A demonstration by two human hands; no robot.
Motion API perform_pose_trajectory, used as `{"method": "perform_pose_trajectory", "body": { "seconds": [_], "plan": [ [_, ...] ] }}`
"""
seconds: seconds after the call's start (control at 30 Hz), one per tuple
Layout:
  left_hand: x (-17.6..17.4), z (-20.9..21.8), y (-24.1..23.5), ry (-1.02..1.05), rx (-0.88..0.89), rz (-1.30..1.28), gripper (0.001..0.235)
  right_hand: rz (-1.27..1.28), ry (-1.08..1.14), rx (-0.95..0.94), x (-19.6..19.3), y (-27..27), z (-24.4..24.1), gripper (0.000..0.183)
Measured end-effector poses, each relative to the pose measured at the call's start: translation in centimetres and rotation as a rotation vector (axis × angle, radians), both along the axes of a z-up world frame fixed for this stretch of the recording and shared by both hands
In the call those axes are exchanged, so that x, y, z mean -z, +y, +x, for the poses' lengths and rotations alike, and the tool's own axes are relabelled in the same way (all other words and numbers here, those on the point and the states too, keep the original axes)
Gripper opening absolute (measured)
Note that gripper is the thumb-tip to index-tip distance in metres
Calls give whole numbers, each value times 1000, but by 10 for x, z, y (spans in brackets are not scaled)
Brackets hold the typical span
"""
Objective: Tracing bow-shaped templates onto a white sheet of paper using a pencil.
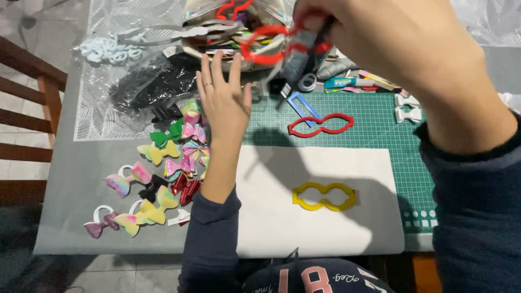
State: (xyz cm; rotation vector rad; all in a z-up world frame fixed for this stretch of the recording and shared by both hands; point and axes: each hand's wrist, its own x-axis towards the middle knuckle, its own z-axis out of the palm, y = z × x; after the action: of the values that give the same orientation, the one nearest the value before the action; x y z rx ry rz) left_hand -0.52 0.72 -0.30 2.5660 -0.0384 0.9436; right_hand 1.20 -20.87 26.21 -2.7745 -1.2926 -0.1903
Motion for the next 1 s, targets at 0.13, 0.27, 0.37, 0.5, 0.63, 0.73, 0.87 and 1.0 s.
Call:
{"method": "perform_pose_trajectory", "body": {
  "seconds": [0.13, 0.27, 0.37, 0.5, 0.63, 0.73, 0.87, 1.0],
  "plan": [
    [-19, -5, -6, 23, -55, 35, 62, 36, 107, 32, 92, -61, -8, 35],
    [-30, -12, -19, -65, -110, 82, 52, 61, 183, 122, 187, -96, -1, 23],
    [-35, -13, -23, -133, -82, 101, 44, 150, 148, 169, 202, -112, -14, 26],
    [-39, -18, -22, -164, -54, 106, 35, 346, 120, 149, 183, -126, -76, 32],
    [-52, -22, -20, -181, -27, 112, 33, 266, 272, 204, 210, -148, -148, 48],
    [-64, -32, -30, -212, 11, 133, 32, 304, 247, 246, 231, -154, -177, 52],
    [-87, -70, -74, -90, 259, 74, 37, 371, 194, 301, 236, -151, -187, 47],
    [-65, -168, -139, 86, 617, 105, 47, 358, 155, 292, 240, -152, -187, 43]
  ]
}}
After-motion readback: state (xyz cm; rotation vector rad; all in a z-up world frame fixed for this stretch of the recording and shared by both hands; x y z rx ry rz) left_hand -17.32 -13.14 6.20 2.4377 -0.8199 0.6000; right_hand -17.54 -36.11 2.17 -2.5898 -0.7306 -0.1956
